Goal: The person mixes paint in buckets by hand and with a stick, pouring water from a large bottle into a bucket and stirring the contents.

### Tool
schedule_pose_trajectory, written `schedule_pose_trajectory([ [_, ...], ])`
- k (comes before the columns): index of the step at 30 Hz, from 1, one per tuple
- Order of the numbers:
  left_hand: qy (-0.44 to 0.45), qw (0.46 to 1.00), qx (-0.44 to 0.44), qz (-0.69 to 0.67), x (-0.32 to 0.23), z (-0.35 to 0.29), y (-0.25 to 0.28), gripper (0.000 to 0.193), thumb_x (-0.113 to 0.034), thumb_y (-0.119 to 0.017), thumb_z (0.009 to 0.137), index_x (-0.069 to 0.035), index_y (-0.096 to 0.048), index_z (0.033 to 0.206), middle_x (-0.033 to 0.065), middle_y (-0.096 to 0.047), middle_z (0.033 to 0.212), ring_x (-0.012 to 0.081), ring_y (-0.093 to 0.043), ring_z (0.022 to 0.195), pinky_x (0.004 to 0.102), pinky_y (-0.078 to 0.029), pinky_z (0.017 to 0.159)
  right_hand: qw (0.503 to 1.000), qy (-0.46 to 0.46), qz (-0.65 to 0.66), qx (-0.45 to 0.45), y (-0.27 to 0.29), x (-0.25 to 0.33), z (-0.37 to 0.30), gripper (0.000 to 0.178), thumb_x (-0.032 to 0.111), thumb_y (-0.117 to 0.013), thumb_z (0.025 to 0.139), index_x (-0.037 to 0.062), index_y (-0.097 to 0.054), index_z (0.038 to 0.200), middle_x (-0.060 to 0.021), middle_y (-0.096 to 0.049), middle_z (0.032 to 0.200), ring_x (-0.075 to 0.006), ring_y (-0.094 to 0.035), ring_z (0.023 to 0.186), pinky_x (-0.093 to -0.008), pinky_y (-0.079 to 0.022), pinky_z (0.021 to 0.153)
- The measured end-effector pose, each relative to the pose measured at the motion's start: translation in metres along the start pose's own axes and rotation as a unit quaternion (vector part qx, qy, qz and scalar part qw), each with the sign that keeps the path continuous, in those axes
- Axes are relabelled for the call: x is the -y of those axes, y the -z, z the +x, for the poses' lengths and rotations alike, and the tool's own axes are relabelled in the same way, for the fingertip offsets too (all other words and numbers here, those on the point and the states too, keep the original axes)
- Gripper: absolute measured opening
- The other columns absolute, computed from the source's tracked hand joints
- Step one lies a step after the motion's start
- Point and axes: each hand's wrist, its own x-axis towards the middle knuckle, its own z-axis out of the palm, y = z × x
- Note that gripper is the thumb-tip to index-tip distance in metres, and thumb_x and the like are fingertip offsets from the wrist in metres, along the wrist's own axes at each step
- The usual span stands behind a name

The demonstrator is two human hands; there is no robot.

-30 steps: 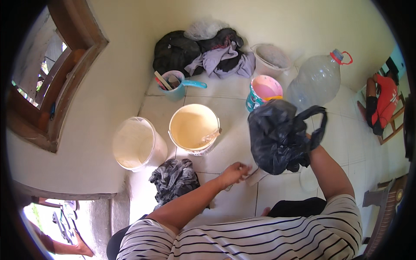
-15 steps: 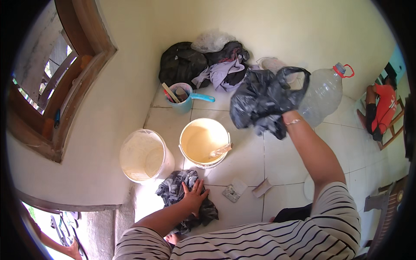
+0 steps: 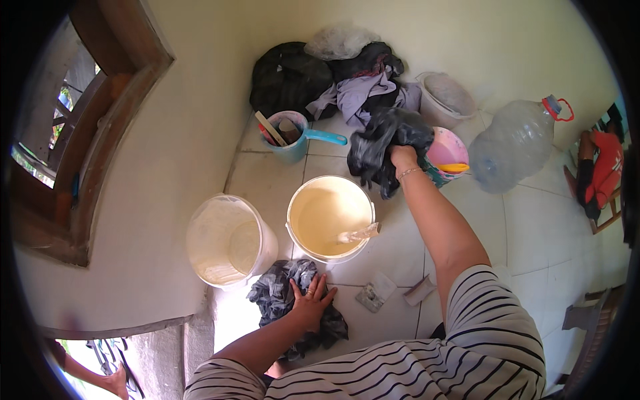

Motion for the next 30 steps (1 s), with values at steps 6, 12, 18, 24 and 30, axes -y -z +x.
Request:
schedule_pose_trajectory([
  [6, 0.0, 1.0, 0.02, -0.011, 0.003, 0.005, 0.003, 0.117, -0.036, -0.081, 0.048, -0.022, -0.014, 0.143, 0.0191, 0.005, 0.148, 0.0367, 0.002, 0.137, 0.0814, -0.007, 0.085, 0.95, -0.05, 0.064, 0.302, -0.022, -0.043, 0.045, 0.044, 0.019, -0.059, 0.077, -0.0065, -0.054, 0.112, -0.0197, -0.059, 0.11, -0.03, -0.059, 0.097, -0.0383, -0.046, 0.081],
  [12, -0.008, 1.0, 0.019, -0.01, -0.001, 0.024, 0.011, 0.114, -0.032, -0.078, 0.049, -0.025, -0.014, 0.143, 0.0161, 0.003, 0.149, 0.0339, 0.002, 0.137, 0.0811, -0.007, 0.085, 0.958, 0.102, -0.226, 0.144, 0.0, -0.016, 0.087, 0.034, 0.028, -0.066, 0.075, 0.0044, -0.065, 0.101, -0.0041, -0.063, 0.102, -0.0194, -0.057, 0.089, -0.0328, -0.044, 0.074],
  [18, 0.023, 0.998, 0.05, -0.029, 0.003, 0.007, 0.007, 0.113, -0.029, -0.077, 0.049, -0.026, -0.014, 0.143, 0.0157, 0.003, 0.149, 0.0337, 0.001, 0.137, 0.0803, -0.007, 0.087, 0.976, 0.121, -0.052, 0.173, 0.031, 0.072, -0.071, 0.021, 0.017, -0.056, 0.082, 0.0046, -0.059, 0.098, 0.0007, -0.054, 0.08, -0.0101, -0.05, 0.079, -0.0244, -0.04, 0.068],
  [24, 0.011, 1.0, 0.005, -0.019, 0.001, 0.015, -0.003, 0.115, -0.032, -0.078, 0.046, -0.024, -0.016, 0.143, 0.0167, 0.003, 0.148, 0.0345, 0.001, 0.137, 0.0802, -0.006, 0.087, 0.811, 0.398, -0.331, 0.274, 0.139, 0.043, -0.139, 0.012, 0.009, -0.059, 0.077, 0.0042, -0.056, 0.088, -0.0046, -0.056, 0.074, -0.016, -0.054, 0.065, -0.0284, -0.043, 0.06],
  [30, 0.018, 1.0, -0.013, 0.021, -0.003, 0.01, -0.009, 0.119, -0.035, -0.079, 0.043, -0.022, -0.016, 0.143, 0.0174, 0.002, 0.148, 0.0354, 0.003, 0.137, 0.08, -0.006, 0.087, 0.539, 0.228, -0.686, 0.431, 0.215, -0.066, -0.226, 0.052, 0.023, -0.075, 0.062, 0.0067, -0.055, 0.107, -0.0152, -0.053, 0.099, -0.0301, -0.054, 0.095, -0.0377, -0.045, 0.081],
])
